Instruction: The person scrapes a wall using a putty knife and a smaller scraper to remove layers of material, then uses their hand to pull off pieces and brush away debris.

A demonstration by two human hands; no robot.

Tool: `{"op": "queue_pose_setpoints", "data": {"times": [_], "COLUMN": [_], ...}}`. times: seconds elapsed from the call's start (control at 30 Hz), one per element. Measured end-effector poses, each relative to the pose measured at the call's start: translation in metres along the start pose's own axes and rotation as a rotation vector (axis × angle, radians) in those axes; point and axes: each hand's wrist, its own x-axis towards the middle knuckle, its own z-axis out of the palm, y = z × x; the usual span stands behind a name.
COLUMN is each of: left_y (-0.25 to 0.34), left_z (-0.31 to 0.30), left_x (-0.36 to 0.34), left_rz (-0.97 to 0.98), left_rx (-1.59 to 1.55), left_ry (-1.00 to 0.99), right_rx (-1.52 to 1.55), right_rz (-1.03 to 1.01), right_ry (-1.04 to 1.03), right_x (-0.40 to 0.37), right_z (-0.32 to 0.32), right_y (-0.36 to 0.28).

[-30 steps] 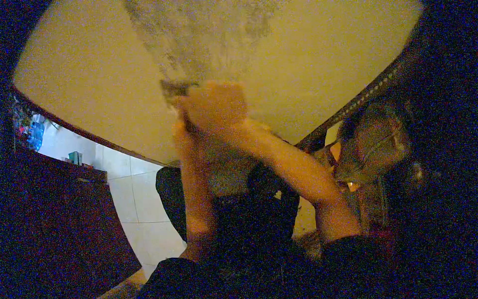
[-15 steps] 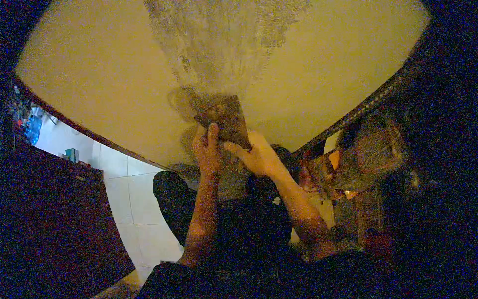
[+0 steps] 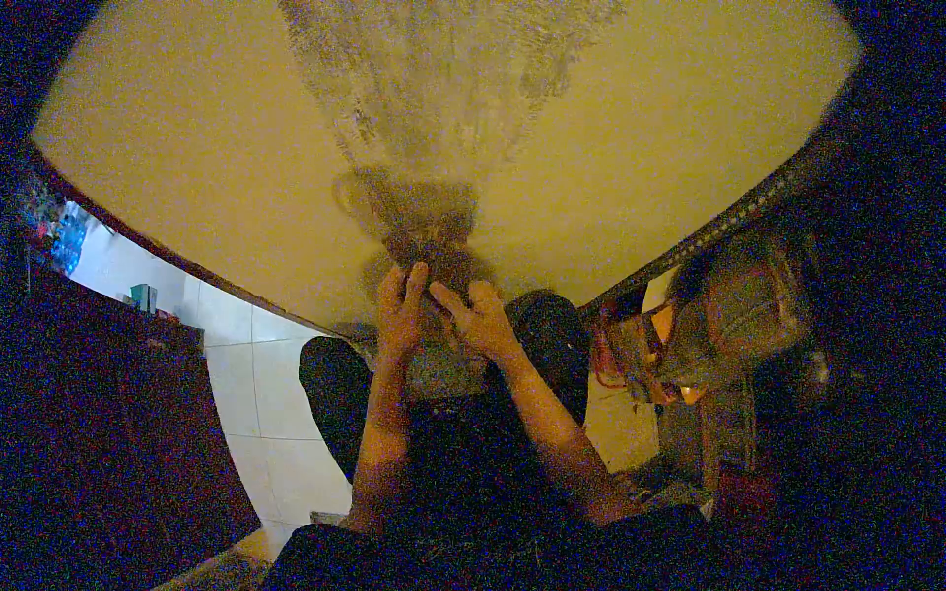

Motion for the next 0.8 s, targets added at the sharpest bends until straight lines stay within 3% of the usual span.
{"op": "queue_pose_setpoints", "data": {"times": [0.1, 0.17, 0.27, 0.3, 0.37, 0.4, 0.43, 0.47, 0.53, 0.57, 0.63, 0.67, 0.73, 0.8], "left_y": [-0.005, -0.007, -0.014, -0.014, -0.02, -0.03, -0.032, -0.034, -0.028, -0.026, -0.024, -0.018, 0.004, 0.004], "left_z": [-0.013, -0.018, -0.021, -0.022, -0.025, -0.026, -0.026, -0.026, -0.025, -0.024, -0.022, -0.021, -0.021, -0.022], "left_x": [-0.002, 0.0, 0.008, 0.011, 0.012, 0.011, 0.012, 0.012, 0.006, 0.006, 0.014, 0.017, 0.024, 0.022], "left_rz": [-0.038, -0.052, -0.094, -0.066, -0.03, 0.155, 0.34, 0.342, 0.097, 0.094, 0.305, 0.297, 0.032, 0.021], "left_rx": [0.043, 0.03, 0.02, 0.021, 0.025, 0.148, 0.271, 0.273, 0.194, 0.198, 0.268, 0.272, 0.134, 0.133], "left_ry": [-0.056, -0.083, -0.037, -0.036, -0.033, 0.006, 0.047, 0.049, 0.038, 0.039, 0.101, 0.098, 0.068, 0.071], "right_rx": [-0.034, -0.236, -0.163, -0.158, -0.249, -0.246, -0.384, -0.52, -0.41, -0.301, -0.258, -0.215, -0.202, -0.19], "right_rz": [0.007, -0.252, -0.329, -0.329, -0.073, -0.078, -0.287, -0.495, -0.515, -0.536, -0.441, -0.348, -0.261, -0.191], "right_ry": [0.058, 0.148, 0.123, 0.123, 0.111, 0.11, 0.118, 0.126, 0.147, 0.171, 0.179, 0.19, 0.122, 0.055], "right_x": [0.011, 0.02, 0.026, 0.029, 0.035, 0.038, 0.041, 0.044, 0.046, 0.048, 0.053, 0.053, 0.05, 0.045], "right_z": [0.007, 0.017, 0.029, 0.03, 0.034, 0.035, 0.034, 0.032, 0.033, 0.033, 0.034, 0.034, 0.03, 0.03], "right_y": [0.024, 0.033, 0.026, 0.027, 0.031, 0.042, 0.056, 0.07, 0.072, 0.073, 0.044, 0.031, 0.011, -0.003]}}
